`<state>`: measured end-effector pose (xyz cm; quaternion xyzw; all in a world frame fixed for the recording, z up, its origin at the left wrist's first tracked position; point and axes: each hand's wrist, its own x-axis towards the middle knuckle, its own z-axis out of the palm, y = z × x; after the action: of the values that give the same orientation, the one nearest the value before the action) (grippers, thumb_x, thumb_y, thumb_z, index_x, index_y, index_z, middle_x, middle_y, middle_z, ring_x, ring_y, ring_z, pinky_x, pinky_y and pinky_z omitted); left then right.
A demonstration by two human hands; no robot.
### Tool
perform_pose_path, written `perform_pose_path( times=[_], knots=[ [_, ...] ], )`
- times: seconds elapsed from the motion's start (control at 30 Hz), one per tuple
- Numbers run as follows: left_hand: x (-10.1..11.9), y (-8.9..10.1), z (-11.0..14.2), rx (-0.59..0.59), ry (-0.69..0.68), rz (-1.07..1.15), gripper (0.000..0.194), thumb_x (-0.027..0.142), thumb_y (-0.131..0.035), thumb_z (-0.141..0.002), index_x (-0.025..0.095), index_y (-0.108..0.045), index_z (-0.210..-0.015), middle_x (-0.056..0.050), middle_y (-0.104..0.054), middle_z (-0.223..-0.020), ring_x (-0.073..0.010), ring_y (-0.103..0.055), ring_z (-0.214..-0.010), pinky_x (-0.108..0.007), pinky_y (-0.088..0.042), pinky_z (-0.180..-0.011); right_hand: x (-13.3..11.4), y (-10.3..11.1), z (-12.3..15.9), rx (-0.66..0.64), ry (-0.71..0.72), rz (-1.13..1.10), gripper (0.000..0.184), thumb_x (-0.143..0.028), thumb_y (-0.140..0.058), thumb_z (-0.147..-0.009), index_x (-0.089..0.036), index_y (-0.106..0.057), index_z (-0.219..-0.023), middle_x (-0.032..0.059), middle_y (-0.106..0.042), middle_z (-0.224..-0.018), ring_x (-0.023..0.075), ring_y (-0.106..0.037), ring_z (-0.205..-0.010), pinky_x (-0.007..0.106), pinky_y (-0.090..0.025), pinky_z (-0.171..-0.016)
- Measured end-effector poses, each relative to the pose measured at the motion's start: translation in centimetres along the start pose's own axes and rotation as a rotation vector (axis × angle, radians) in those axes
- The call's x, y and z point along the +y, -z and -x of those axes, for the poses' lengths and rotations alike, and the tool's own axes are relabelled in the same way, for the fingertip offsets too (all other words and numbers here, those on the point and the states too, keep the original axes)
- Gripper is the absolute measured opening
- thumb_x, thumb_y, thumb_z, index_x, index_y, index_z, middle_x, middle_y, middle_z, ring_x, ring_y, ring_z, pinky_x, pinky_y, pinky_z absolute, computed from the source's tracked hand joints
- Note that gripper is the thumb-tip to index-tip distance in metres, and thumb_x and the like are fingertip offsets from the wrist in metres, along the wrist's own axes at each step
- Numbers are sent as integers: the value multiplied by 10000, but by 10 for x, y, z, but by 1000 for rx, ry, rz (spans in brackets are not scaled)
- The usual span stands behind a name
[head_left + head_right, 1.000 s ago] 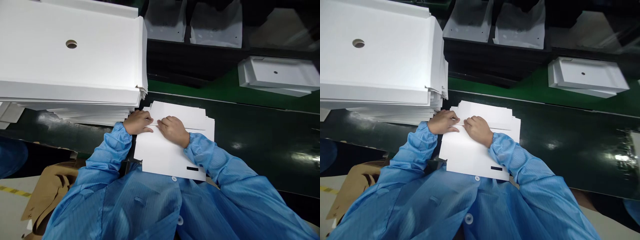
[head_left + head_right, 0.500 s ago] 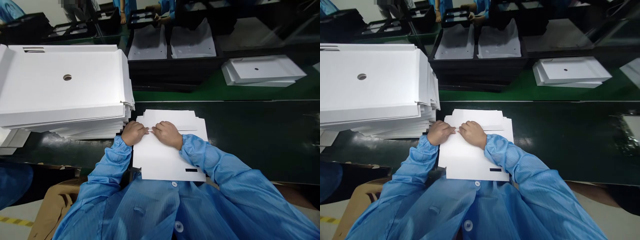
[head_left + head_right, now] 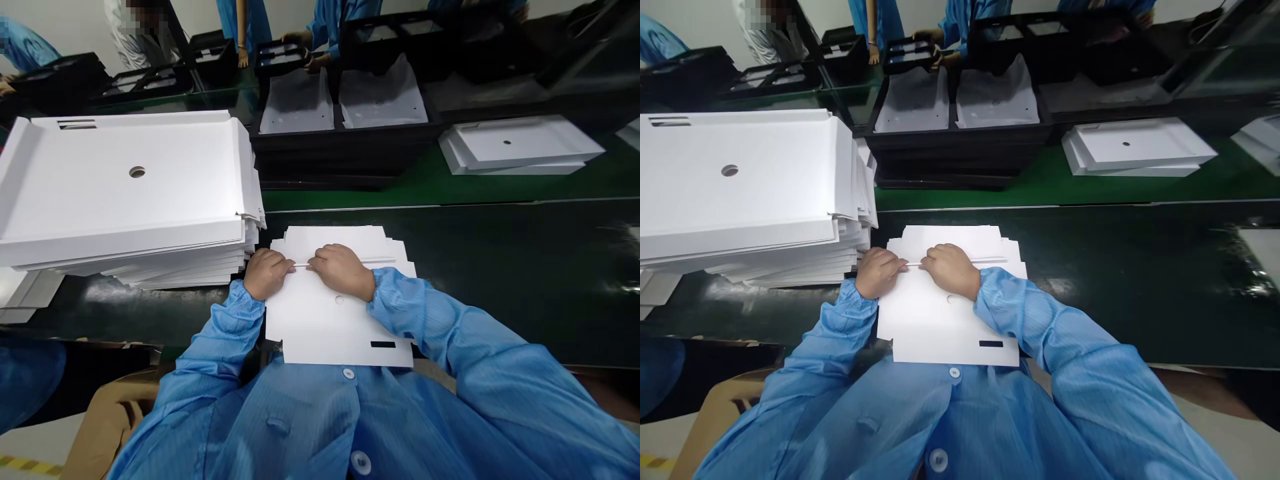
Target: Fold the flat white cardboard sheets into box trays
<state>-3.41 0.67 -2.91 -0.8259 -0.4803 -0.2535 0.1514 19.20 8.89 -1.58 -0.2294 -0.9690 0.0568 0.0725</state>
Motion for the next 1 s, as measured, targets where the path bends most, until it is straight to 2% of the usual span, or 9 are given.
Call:
perform_pose_path(
  times=[0.17, 0.33, 0.47, 0.6, 0.73, 0.87, 1.0],
  knots=[
    [0, 5, -1, 49, -26, -22, 141, 246, -665, -946, 206, -716, -821, 1, -612, -641, -150, -550, -651, -338, -348, -656, -5, -1, -3, 11, 43, 12, 424, -327, -435, -1072, -125, -780, -930, 112, -687, -822, 211, -574, -796, 354, -313, -712],
    [0, 5, -1, 41, -45, 2, 154, 242, -667, -938, 208, -719, -797, 2, -588, -622, -155, -525, -641, -342, -343, -650, -7, 4, 0, -52, -5, -10, 435, -388, -420, -1075, -158, -781, -995, 107, -704, -862, 222, -609, -839, 346, -362, -729],
    [-4, 4, 2, 25, -3, 32, 193, 227, -638, -945, 203, -721, -772, -8, -588, -621, -158, -524, -652, -345, -360, -660, 16, 14, 25, -87, -72, -64, 423, -431, -419, -1068, -189, -765, -1088, 101, -728, -956, 245, -645, -932, 354, -435, -818],
    [-8, 6, 4, -26, 73, 46, 249, 253, -606, -961, 205, -721, -746, -15, -584, -608, -163, -523, -649, -350, -362, -659, 67, 18, 70, -18, -175, -219, 370, -420, -478, -1033, -184, -748, -1125, 117, -738, -1081, 281, -655, -1052, 416, -486, -950],
    [-6, 6, 3, -76, 104, 69, 264, 276, -597, -965, 209, -720, -742, -20, -583, -609, -168, -532, -661, -359, -374, -685, 102, 13, 104, 32, -240, -442, 288, -383, -530, -973, -221, -755, -1052, 102, -746, -1068, 265, -684, -1010, 421, -534, -925],
    [-7, 6, 4, -62, 101, 61, 233, 285, -616, -962, 208, -716, -766, -16, -603, -620, -169, -535, -670, -356, -371, -690, 100, 0, 109, 179, -360, -499, 237, -331, -542, -937, -225, -753, -928, 83, -746, -914, 252, -690, -902, 418, -545, -881],
    [-10, 7, 3, -48, 99, 45, 218, 299, -632, -962, 211, -715, -781, -14, -660, -675, -170, -575, -712, -351, -386, -710, 91, -10, 105, 268, -375, -478, 218, -276, -530, -911, -216, -733, -859, 89, -740, -873, 257, -677, -880, 427, -537, -864]
  ],
)
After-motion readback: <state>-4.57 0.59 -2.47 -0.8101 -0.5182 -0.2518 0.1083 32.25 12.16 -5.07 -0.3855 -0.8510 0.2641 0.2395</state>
